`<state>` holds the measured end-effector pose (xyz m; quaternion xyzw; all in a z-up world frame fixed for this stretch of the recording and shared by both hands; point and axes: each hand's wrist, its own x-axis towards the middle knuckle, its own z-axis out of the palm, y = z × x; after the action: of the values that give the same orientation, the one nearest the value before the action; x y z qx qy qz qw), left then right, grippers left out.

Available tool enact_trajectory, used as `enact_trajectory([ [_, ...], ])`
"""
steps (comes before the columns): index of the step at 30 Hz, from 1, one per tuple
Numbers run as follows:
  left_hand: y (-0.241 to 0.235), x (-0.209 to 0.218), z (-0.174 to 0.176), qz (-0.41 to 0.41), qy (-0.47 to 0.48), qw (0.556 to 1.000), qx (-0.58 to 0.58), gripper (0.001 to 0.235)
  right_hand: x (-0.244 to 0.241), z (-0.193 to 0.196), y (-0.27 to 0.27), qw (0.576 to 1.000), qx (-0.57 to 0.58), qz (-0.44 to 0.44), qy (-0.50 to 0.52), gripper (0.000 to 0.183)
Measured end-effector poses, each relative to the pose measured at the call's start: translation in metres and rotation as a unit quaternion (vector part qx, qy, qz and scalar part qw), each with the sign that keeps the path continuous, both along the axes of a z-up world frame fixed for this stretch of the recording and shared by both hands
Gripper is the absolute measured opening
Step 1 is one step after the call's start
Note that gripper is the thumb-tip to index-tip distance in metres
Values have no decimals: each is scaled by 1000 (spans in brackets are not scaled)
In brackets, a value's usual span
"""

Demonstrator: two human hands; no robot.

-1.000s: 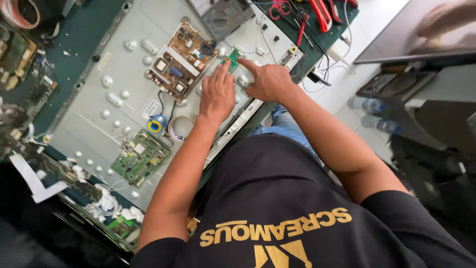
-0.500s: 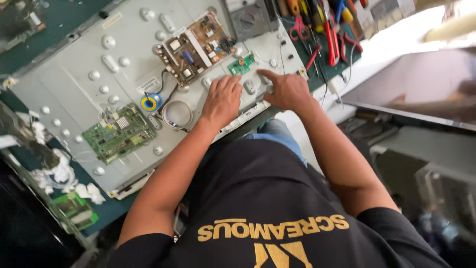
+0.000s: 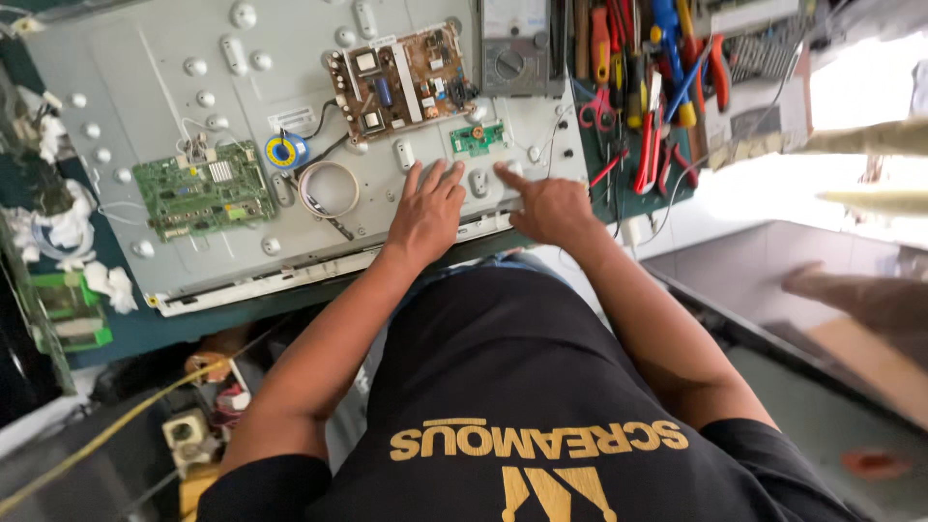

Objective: The person works on a disassembled television, using a multimeter to test components on the circuit board. They handle wires and a roll of tape while manipulating the internal electronics.

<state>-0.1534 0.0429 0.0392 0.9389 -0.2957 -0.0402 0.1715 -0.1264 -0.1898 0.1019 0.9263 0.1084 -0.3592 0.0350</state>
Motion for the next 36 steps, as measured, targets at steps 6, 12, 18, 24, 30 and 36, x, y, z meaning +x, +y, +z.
enact_trajectory([
  [6,-23,-21,12,127,-25,988,-84,17,1,4,-25,990,141,26,-16,67],
  [12,-38,-79,33,364,218,818,-388,20,-25,-9,-44,854,452,-250,57,29],
  [18,-54,-113,54,345,70,862,-363,16,-34,41,-25,846,497,-165,104,30],
  [24,-54,-142,64,338,70,881,-324,19,-51,45,-7,848,496,-116,147,13],
  [30,-42,-150,67,415,99,796,-429,16,-62,36,14,727,583,-236,276,14],
  [36,-12,-141,84,400,108,748,-519,15,-61,52,39,677,631,-246,288,14],
])
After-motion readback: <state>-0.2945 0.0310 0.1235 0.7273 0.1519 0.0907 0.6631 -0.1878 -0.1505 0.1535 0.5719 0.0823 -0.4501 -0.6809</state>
